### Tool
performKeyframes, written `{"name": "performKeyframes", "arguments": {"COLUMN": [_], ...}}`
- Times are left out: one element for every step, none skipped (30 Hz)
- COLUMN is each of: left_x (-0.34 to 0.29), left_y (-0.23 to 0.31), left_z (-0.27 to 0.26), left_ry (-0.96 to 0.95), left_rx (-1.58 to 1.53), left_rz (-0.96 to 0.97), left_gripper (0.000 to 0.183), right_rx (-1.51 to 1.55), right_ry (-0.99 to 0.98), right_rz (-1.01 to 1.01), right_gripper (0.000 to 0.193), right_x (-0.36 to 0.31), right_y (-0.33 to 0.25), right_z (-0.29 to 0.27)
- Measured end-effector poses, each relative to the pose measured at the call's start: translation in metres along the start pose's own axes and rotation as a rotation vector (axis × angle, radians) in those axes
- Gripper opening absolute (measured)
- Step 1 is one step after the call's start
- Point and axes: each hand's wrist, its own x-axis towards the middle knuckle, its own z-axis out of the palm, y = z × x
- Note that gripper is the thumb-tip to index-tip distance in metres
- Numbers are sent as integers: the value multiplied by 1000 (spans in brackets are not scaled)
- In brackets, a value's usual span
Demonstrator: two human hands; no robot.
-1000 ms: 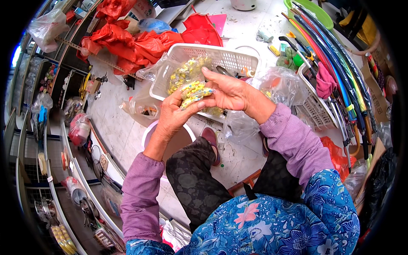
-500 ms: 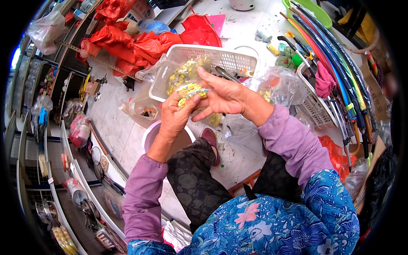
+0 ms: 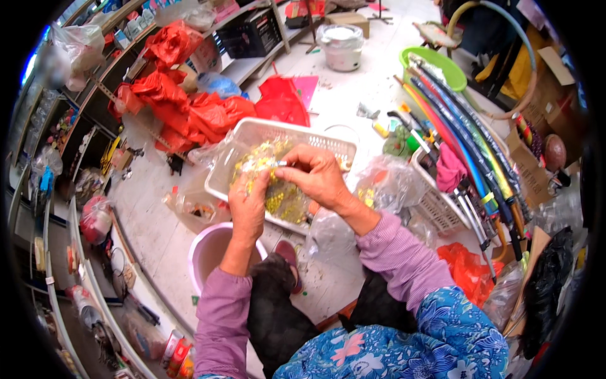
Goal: The person sorts small yellow items into plastic bags, placing the filled bags into a white plastic basket.
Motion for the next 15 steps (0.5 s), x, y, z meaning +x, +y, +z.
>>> {"name": "performKeyframes", "arguments": {"left_x": [-1,-1,-2,-2,-1,-2,-3,-2,-3,-2,0,0,1,3,3], "left_y": [-1,-2,-7,-16,-24,-21,-17,-16,-18,-19,-21,-24,-26,-28,-30], "left_z": [2,6,10,8,7,9,13,17,21,24,26,26,26,24,22], "left_ry": [26,55,79,78,74,67,72,86,97,77,58,39,61,84,106], "left_rx": [1,-49,-107,-119,-131,-79,-145,-223,-301,-299,-297,-288,-330,-371,-411], "left_rz": [13,-10,-38,-32,-27,-31,-23,-9,-6,-3,1,-4,-29,-53,-83], "left_gripper": [23,24,24,25,26,27,24,23,22,21,21,20,20,20,20], "right_rx": [-9,28,57,103,7,-10,-26,84,52,20,-11,-84,-86,-87,-87], "right_ry": [-26,-57,-86,-122,-158,-171,-184,-195,-194,-194,-195,-219,-223,-228,-231], "right_rz": [1,9,21,3,-16,-22,-28,29,10,-10,-29,-18,-23,-29,-30], "right_gripper": [7,6,5,4,4,5,6,7,6,5,4,7,9,12,15], "right_x": [-1,1,1,2,3,4,4,4,3,3,5,5,4,4,1], "right_y": [-3,-2,2,4,3,1,0,-3,-1,4,5,7,8,10,12], "right_z": [-2,-5,-10,-8,-10,-14,-17,-18,-18,-19,-20,-22,-22,-20,-19]}}
